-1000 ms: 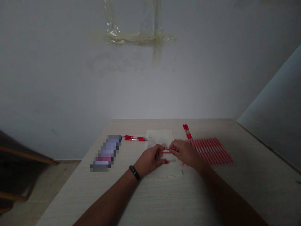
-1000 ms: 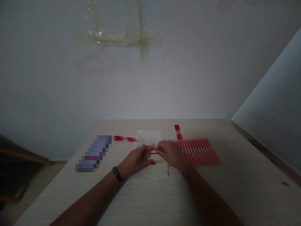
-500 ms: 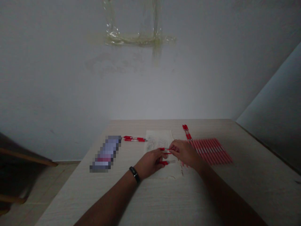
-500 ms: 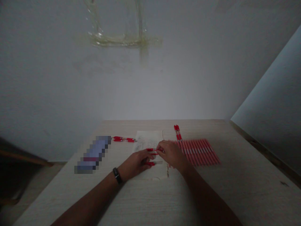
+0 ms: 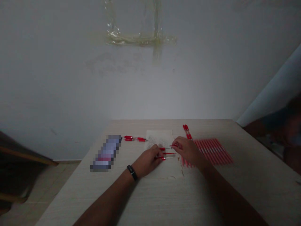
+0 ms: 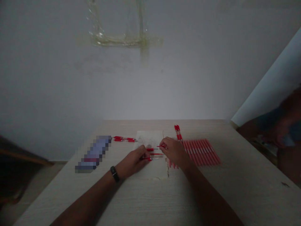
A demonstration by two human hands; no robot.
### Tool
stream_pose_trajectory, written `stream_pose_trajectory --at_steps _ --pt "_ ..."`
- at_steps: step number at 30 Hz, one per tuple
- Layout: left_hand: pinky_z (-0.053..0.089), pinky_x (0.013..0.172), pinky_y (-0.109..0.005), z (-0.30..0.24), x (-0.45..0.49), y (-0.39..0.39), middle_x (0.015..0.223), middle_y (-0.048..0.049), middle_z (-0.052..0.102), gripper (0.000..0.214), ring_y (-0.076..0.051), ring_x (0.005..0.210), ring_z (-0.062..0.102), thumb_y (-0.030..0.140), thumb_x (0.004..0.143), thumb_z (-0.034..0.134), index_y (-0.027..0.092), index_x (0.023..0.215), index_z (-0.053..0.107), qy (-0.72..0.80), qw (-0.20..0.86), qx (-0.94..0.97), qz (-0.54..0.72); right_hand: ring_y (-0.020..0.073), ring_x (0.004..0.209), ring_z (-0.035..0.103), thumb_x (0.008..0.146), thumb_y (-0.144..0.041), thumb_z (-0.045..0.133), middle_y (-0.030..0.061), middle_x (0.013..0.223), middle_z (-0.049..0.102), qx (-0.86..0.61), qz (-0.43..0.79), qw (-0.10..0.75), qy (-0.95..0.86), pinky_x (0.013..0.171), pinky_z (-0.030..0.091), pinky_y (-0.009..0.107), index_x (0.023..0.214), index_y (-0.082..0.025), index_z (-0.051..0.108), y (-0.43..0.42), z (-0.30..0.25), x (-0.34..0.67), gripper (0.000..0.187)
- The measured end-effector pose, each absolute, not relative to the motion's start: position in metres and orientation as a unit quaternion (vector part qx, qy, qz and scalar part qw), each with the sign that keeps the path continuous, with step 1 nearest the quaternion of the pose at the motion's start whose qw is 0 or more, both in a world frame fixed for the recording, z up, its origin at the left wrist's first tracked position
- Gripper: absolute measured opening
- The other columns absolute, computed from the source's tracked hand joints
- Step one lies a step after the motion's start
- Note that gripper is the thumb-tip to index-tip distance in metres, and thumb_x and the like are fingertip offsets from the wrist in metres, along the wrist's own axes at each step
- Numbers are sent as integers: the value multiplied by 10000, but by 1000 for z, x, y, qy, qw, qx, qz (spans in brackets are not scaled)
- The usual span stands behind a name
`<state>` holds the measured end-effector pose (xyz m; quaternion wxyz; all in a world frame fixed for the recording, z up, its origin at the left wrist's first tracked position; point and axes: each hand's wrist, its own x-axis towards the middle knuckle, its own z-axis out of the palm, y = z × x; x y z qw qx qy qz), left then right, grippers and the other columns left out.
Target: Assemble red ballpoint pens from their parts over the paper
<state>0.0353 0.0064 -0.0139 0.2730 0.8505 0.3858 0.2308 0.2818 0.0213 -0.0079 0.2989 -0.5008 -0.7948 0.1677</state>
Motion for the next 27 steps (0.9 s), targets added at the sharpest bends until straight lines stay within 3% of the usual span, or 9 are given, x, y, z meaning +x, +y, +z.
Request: stream_pose_trajectory --at_steps 6,14,21,27 --pt "375 611 -247 -15 34 9 770 4 611 51 -151 680 534 244 878 575 202 904 588 444 257 823 246 156 707 580 888 -220 614 15 818 627 -491 161 299 -802 642 423 281 900 -202 656 24 -6 282 48" --pt "352 593 -242 -16 33 12 759 6 621 50 -146 658 532 225 829 613 199 868 595 465 232 816 253 141 736 580 905 -214 617 13 871 619 -456 158 296 -824 687 431 270 910 -200 648 22 -5 281 35" --pt "388 637 -252 -16 34 12 833 -21 641 122 -156 721 556 217 855 584 193 957 647 442 228 830 250 167 827 599 927 -198 586 38 911 630 -430 149 280 -845 740 448 278 947 -196 651 16 -1 276 69" --pt "392 630 -250 -14 34 12 844 -30 654 165 -153 709 556 259 882 578 193 995 680 437 228 834 247 169 834 609 895 -159 614 36 984 665 -405 169 299 -847 791 469 306 1142 -216 613 16 -6 270 253"
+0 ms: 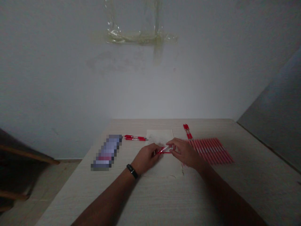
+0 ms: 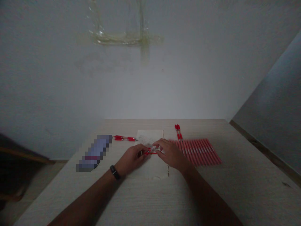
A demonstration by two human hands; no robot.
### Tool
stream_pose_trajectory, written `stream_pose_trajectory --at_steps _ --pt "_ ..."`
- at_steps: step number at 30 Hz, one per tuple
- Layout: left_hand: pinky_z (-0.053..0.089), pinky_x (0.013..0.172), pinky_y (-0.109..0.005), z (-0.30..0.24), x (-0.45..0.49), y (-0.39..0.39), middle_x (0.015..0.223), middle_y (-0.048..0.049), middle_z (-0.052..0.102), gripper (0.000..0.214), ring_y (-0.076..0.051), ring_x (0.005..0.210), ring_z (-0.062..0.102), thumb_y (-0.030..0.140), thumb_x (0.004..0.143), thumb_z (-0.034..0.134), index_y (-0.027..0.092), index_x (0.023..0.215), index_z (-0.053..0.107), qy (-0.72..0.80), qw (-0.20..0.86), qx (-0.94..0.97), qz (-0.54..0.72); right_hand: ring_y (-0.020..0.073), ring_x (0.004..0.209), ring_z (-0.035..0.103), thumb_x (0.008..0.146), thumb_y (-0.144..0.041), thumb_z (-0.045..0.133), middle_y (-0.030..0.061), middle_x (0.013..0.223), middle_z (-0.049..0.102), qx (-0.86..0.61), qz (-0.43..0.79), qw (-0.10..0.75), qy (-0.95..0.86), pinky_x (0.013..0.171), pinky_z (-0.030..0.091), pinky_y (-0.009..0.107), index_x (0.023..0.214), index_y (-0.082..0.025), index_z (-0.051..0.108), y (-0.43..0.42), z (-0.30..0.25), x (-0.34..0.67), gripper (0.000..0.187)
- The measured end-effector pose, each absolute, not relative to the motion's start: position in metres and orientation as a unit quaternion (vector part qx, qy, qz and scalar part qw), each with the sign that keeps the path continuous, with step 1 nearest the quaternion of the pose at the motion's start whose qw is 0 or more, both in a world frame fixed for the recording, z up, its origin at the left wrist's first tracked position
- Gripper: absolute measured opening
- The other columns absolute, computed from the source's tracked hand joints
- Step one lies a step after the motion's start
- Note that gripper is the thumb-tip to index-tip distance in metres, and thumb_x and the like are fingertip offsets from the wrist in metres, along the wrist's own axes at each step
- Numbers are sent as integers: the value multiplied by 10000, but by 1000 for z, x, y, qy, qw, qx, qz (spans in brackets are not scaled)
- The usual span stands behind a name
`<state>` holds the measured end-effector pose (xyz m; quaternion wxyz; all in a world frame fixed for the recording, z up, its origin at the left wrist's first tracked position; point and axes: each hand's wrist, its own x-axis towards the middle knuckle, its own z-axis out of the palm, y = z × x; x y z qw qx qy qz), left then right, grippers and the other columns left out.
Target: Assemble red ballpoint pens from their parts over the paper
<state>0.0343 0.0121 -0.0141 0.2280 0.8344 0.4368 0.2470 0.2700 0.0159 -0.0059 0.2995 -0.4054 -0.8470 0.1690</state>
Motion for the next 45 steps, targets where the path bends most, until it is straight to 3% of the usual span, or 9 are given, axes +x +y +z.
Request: stream_pose_trajectory --at_steps 26,42,45 --pt "385 609 -228 -12 33 13 728 19 625 63 -126 645 561 221 840 628 191 854 574 448 269 795 308 162 827 603 886 -151 623 23 912 650 -423 128 255 -860 744 436 273 968 -199 647 19 -8 275 98" --pt "432 711 -243 -12 30 13 921 -37 642 319 -160 821 578 188 894 566 232 1193 669 379 239 851 275 163 786 588 883 -125 621 27 832 622 -469 112 219 -848 712 435 269 828 -186 669 21 -7 277 95" --pt "427 714 -243 -11 31 12 909 -30 636 305 -156 809 576 170 885 566 238 1159 681 383 232 853 267 189 853 586 873 -131 646 37 848 622 -467 98 230 -848 762 446 296 840 -186 678 23 -11 277 71"
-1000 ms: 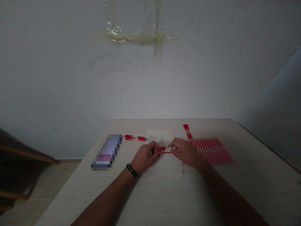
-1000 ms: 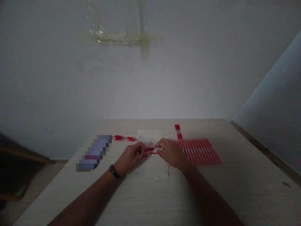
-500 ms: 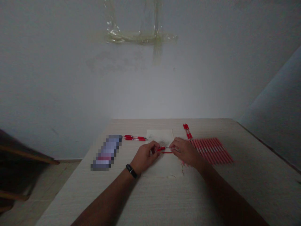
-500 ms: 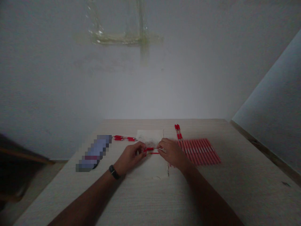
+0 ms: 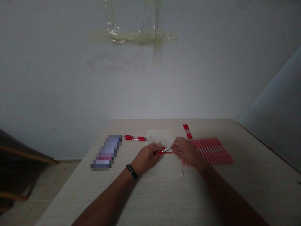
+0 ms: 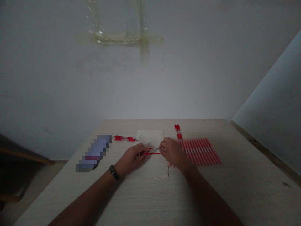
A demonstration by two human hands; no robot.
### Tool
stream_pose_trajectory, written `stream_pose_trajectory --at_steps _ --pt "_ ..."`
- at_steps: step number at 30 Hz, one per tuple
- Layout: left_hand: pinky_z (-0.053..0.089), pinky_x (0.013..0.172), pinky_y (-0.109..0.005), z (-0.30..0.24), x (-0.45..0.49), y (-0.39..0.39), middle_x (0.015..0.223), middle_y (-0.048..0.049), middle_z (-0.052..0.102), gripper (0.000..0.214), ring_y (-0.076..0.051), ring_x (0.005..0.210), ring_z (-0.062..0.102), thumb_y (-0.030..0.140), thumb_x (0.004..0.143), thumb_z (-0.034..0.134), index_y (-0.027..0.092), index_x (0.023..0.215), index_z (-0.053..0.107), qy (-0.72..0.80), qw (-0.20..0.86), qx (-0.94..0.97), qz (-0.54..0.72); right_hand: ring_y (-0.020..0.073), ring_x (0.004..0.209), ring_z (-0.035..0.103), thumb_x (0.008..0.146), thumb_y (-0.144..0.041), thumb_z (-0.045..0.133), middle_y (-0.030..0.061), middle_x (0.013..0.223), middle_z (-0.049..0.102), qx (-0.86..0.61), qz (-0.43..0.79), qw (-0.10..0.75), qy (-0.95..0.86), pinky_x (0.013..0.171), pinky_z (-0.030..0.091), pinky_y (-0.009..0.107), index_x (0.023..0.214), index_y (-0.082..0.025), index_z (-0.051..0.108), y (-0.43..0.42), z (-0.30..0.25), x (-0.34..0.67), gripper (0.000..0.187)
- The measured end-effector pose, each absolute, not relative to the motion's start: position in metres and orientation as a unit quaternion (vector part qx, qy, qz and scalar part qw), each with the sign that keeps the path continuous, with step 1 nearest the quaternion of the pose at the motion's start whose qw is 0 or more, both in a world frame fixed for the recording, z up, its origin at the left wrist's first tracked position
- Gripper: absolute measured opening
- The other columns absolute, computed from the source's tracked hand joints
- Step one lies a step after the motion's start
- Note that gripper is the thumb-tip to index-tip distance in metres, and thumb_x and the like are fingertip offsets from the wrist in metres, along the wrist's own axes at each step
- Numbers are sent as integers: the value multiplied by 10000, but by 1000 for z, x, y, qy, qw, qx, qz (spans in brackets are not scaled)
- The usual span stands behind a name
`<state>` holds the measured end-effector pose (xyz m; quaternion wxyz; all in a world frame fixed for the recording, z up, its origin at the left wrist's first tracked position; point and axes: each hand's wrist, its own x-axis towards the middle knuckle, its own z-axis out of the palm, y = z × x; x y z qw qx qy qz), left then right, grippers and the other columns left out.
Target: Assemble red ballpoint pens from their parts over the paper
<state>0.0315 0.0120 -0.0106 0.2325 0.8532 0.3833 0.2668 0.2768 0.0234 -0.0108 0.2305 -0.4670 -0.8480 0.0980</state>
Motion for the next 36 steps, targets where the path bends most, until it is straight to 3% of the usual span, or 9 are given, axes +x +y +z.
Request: stream_pose_trajectory --at_steps 8,18,30,36 --pt "395 634 -250 -15 32 15 807 -31 653 108 -161 704 569 190 841 577 185 913 658 497 206 801 263 238 999 537 850 -237 727 59 982 625 -459 58 266 -845 876 440 395 963 -225 707 28 -24 261 115" --pt "373 612 -259 -19 28 17 787 -32 690 90 -164 657 591 200 812 610 189 892 650 556 208 758 270 250 1018 515 853 -210 719 59 982 626 -459 28 225 -859 887 411 406 920 -223 707 32 -26 243 69" --pt "414 615 -254 -12 32 14 768 -30 677 153 -163 666 606 213 830 582 184 962 653 508 229 776 295 209 919 566 888 -127 640 29 899 642 -447 91 274 -847 821 410 348 918 -201 607 21 -21 248 86" --pt "429 617 -241 -8 33 11 805 -29 699 160 -148 654 609 222 845 577 190 979 659 475 251 789 299 218 976 565 884 -110 636 45 958 666 -416 115 273 -860 864 421 357 980 -208 636 15 -14 248 138"
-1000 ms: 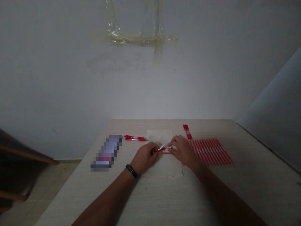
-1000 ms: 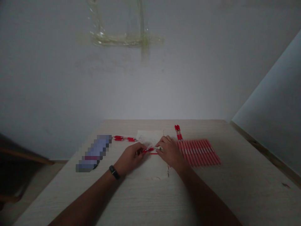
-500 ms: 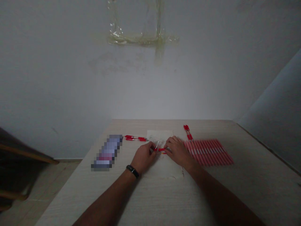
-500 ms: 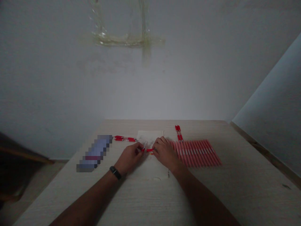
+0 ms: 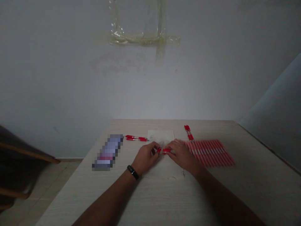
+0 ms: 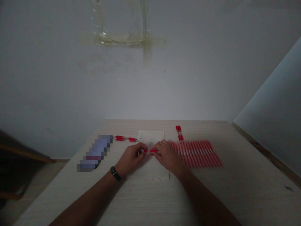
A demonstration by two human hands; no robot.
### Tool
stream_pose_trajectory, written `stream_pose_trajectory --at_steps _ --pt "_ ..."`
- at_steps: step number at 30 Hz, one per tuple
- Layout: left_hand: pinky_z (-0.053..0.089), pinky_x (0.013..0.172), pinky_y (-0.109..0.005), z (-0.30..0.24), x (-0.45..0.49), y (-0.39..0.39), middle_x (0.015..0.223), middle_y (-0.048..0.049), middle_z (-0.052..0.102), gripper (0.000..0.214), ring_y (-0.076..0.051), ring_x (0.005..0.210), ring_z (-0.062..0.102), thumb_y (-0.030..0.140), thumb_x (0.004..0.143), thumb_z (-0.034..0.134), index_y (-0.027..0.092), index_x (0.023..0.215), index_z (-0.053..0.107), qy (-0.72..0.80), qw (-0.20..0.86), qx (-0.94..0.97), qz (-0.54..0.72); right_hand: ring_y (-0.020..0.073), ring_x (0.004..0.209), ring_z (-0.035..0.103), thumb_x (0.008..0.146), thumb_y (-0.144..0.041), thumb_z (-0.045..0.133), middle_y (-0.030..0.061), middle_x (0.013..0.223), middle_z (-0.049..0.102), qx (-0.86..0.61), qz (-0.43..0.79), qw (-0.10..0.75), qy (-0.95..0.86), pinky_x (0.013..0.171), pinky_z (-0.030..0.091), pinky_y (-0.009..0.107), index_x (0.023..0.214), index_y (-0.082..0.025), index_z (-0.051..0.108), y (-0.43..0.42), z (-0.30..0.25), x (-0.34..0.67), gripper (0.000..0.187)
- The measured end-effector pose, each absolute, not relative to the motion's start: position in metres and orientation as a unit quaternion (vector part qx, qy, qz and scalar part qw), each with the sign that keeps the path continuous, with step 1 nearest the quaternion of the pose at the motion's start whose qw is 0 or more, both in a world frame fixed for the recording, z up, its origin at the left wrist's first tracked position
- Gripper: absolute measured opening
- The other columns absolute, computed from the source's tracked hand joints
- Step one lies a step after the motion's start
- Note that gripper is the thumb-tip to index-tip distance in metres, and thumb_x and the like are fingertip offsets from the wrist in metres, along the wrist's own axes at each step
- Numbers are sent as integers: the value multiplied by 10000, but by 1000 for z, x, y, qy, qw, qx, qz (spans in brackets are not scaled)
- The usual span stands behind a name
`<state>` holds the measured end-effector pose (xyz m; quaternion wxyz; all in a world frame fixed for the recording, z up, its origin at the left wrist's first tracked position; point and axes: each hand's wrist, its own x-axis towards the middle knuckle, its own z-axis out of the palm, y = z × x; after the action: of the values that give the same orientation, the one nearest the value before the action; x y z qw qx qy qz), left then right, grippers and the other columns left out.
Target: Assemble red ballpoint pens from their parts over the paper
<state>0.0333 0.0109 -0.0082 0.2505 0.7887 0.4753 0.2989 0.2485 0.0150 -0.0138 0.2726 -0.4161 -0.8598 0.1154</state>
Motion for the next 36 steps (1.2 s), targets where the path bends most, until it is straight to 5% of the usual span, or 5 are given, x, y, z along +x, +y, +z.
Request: stream_pose_trajectory --at_steps 19,28,33,36 --pt "414 702 -271 -16 29 17 914 -44 729 215 -190 788 604 184 845 583 220 984 743 490 199 805 269 234 943 573 899 -204 656 46 940 691 -443 87 327 -830 848 422 376 982 -226 674 29 -18 275 88" --pt "422 789 -309 -14 24 19 887 -65 683 248 -202 835 580 276 956 518 210 1071 726 434 183 837 279 209 907 584 925 -239 633 42 912 661 -416 155 340 -829 810 446 334 959 -215 680 29 -16 276 63" --pt "427 825 -314 -13 22 21 935 -70 690 239 -211 891 587 274 962 527 221 1068 734 424 179 834 303 167 743 595 990 -291 516 27 815 618 -470 202 330 -794 689 442 297 860 -195 668 23 -16 274 222" --pt "432 848 -323 -14 22 21 964 -71 698 224 -215 916 593 252 949 547 223 1068 735 429 172 832 307 182 845 608 947 -279 588 39 905 633 -455 198 348 -796 756 453 308 982 -198 656 23 -14 276 112"
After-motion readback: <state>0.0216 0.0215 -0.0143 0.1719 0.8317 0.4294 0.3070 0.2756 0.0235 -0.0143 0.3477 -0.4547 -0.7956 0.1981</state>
